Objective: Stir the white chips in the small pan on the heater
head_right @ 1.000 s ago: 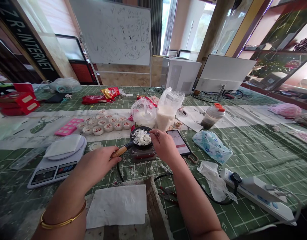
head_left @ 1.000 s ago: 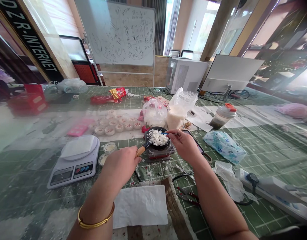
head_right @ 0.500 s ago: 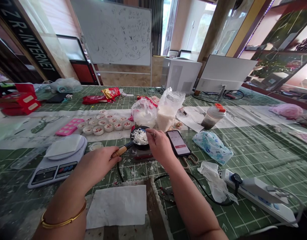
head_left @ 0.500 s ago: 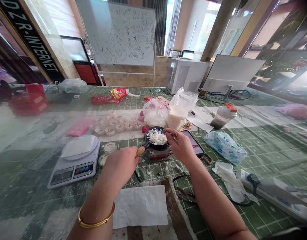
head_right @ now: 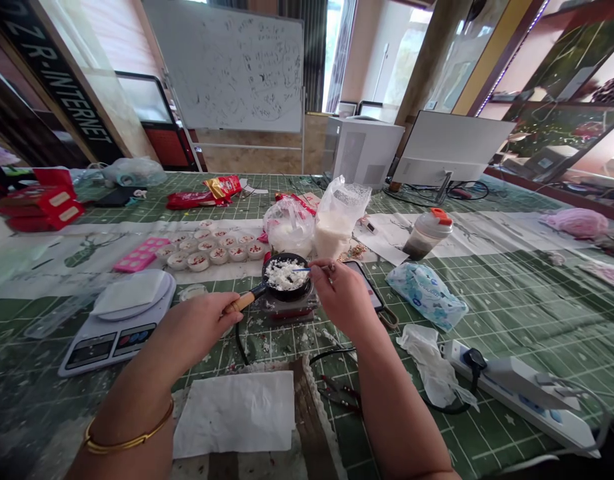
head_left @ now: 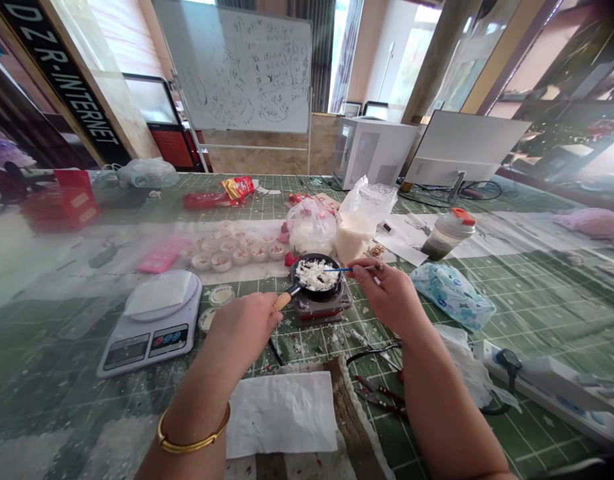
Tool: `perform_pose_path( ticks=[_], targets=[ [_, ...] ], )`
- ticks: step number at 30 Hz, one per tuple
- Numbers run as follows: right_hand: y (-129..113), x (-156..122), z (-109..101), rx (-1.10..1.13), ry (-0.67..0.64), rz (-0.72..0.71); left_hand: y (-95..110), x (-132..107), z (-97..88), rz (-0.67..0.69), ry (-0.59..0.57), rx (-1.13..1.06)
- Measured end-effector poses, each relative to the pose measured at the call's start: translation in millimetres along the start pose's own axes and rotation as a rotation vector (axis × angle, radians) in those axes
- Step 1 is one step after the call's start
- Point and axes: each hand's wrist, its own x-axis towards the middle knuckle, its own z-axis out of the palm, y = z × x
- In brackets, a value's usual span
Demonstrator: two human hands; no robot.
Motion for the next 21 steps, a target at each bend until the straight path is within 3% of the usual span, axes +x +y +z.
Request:
perform_pose_path(
  ticks=[3, 8, 14, 18, 21],
  targets=[
    [-1.2, -1.3, -1.6, -0.065, 0.026, -0.001, 0.0, 0.0, -0.4, -0.006, -0.009, -0.003],
    [-7.1, -3.0, -0.5, -0.098, -0.086, -0.085, -0.5, -0.4, 0.2, -0.003, 0.004, -0.002],
    [-3.8, -3.3, -6.2, -0.175, 0.022, -0.016, -0.9, 0.0, 0.6, 0.015, 0.003, 0.015],
    [-6.3, -4.6, -3.5, -0.085, -0.086, -0.067, -1.7, 0.5, 0.4, 0.022, -0.001, 0.019],
    [-9.9, -6.3, -0.6, 0.001, -0.060, -0.073, -1.9, 0.6, 0.8, 0.025, 0.000, 0.021]
  ],
)
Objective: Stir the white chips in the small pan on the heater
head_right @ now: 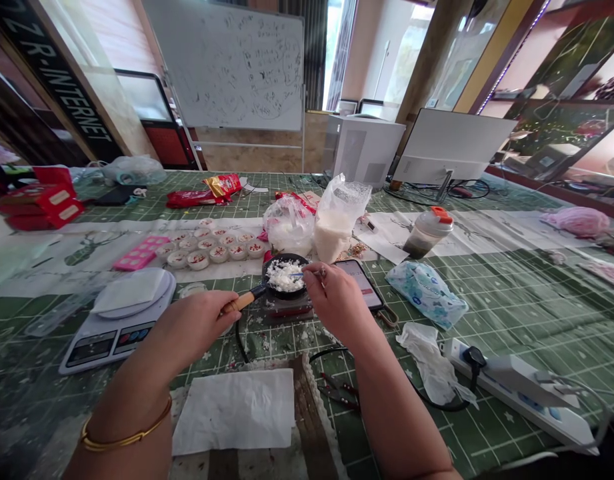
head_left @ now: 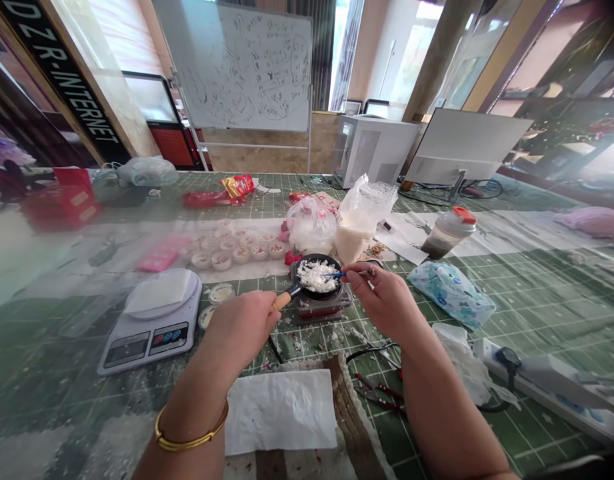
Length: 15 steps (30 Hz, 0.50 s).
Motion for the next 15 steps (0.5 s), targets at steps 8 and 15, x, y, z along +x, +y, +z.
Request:
perform_pose_path(
  ticks=[8, 15],
  targets=[
    [4.1, 2.1, -1.7, -0.001, -0.059, 0.038, -2.0, -1.3, -0.8, -0.017, 0.011, -0.008],
    [15.6, 3.6, -1.2, 0.179, -0.063, 0.108, -1.5, -1.1, -1.7, -0.065, -0.001, -0.020]
  ],
)
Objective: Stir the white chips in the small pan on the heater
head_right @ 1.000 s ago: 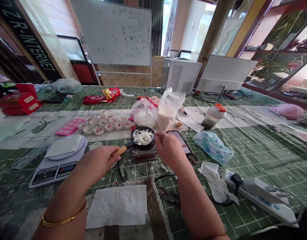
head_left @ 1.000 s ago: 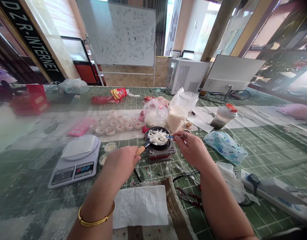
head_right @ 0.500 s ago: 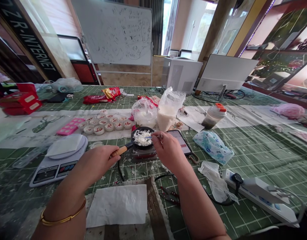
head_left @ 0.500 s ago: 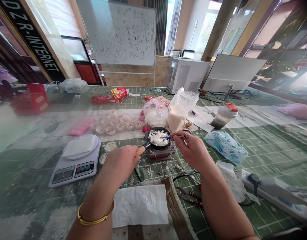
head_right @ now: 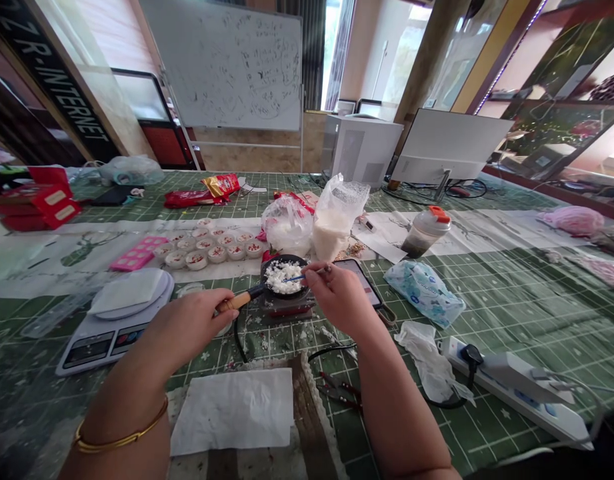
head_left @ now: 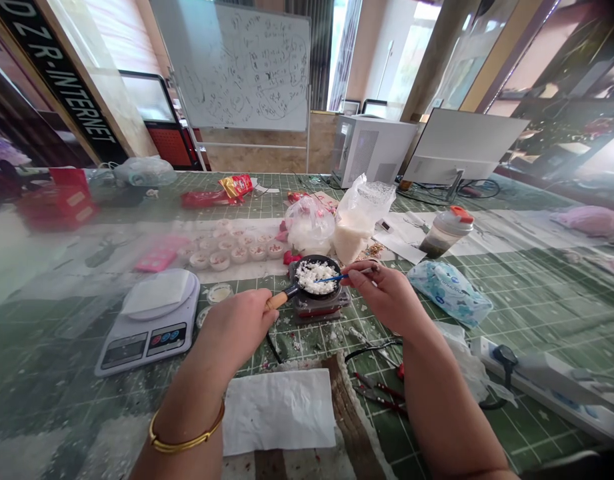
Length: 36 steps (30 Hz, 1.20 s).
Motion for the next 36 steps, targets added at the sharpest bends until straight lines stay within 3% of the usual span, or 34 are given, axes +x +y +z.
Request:
perform_pose_path(
  ticks=[5, 9, 16, 19, 24, 30, 34, 36],
  targets=[
    [3.7, 1.7, 2.1, 0.047, 0.068, 0.031, 0.9, 0.8, 1.1, -0.011, -0.010, 0.002],
    [3.0, 2.0, 2.9, 0.063, 0.013, 0.027, 2.0, 1.7, 1.5, 0.011, -0.009, 0.002],
    [3.9, 2.9, -1.7, 0.105, 0.030, 0.049, 3.3, -0.1, -1.9, 0.033, -0.032, 0.007],
    [4.3, 3.9, -1.3, 0.040, 0.010, 0.042, 3.1, -0.1, -2.1, 0.022, -0.032, 0.006],
    [3.5, 1.7, -8.5, 0.032, 0.088, 0.072, 2.7, 0.7, -1.4, 0.029, -0.040, 0.008],
    [3.6, 3.5, -11.9, -0.098, 0.052, 0.065, 3.4, 0.5, -2.5, 0.010, -0.037, -0.007],
    [5.0, 4.7, -8.5, 0.000, 0.124, 0.067, 3.6, 0.6, -2.1, 0.033, -0.037, 0.004],
    [4.5, 3.4, -7.7, 0.049, 0.100, 0.058, 2.9, 1.2, -1.2, 0.045, -0.034, 0.020]
  ],
)
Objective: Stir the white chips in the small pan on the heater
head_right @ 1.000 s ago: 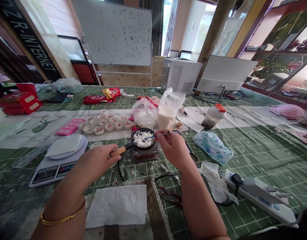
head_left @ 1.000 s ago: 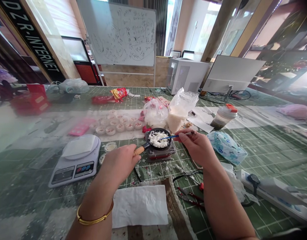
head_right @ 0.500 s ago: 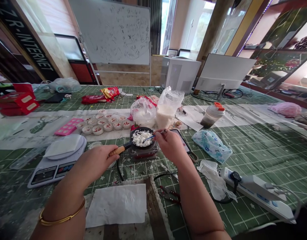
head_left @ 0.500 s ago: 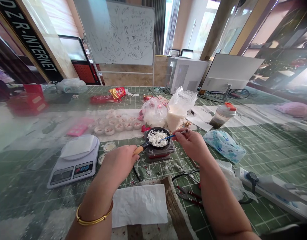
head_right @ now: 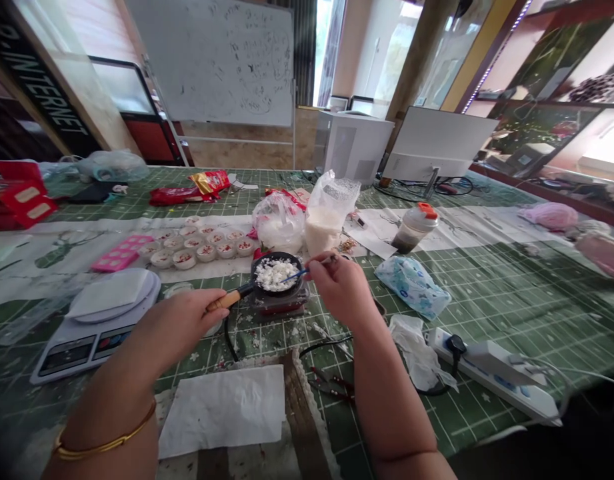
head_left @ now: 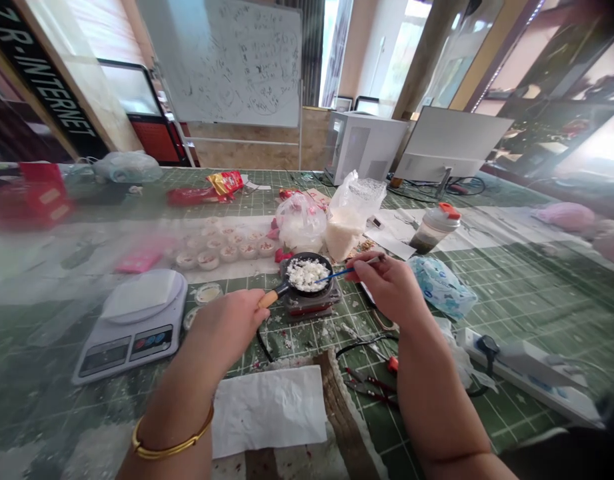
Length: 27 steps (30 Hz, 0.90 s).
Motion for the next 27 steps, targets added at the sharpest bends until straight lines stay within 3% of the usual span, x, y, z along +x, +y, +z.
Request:
perform_pose_path(
  ticks=[3, 10, 17, 21, 27],
  targets=[
    [0.2, 0.4, 2.2, -0.047, -0.046, -0.007, -1.9, 1.8, 2.0, -0.004, -0.007, -0.002],
    [1.9, 6.7, 9.4, -0.063, 0.081, -0.055, -1.8, 6.1, 5.2, -0.001, -0.042, 0.015],
    [-6.1, -0.1, 15.1, -0.120, -0.003, -0.130, -5.2, 10.2, 8.2, -0.009, -0.070, 0.015],
    [-10.1, -1.6, 16.7, -0.107, -0.113, -0.138, -9.2, 11.7, 10.8, -0.021, -0.060, 0.014],
    [-13.4, -3.8, 19.1, -0.103, -0.051, -0.174, -4.7, 11.8, 7.0, -0.023, -0.093, -0.002]
  ],
)
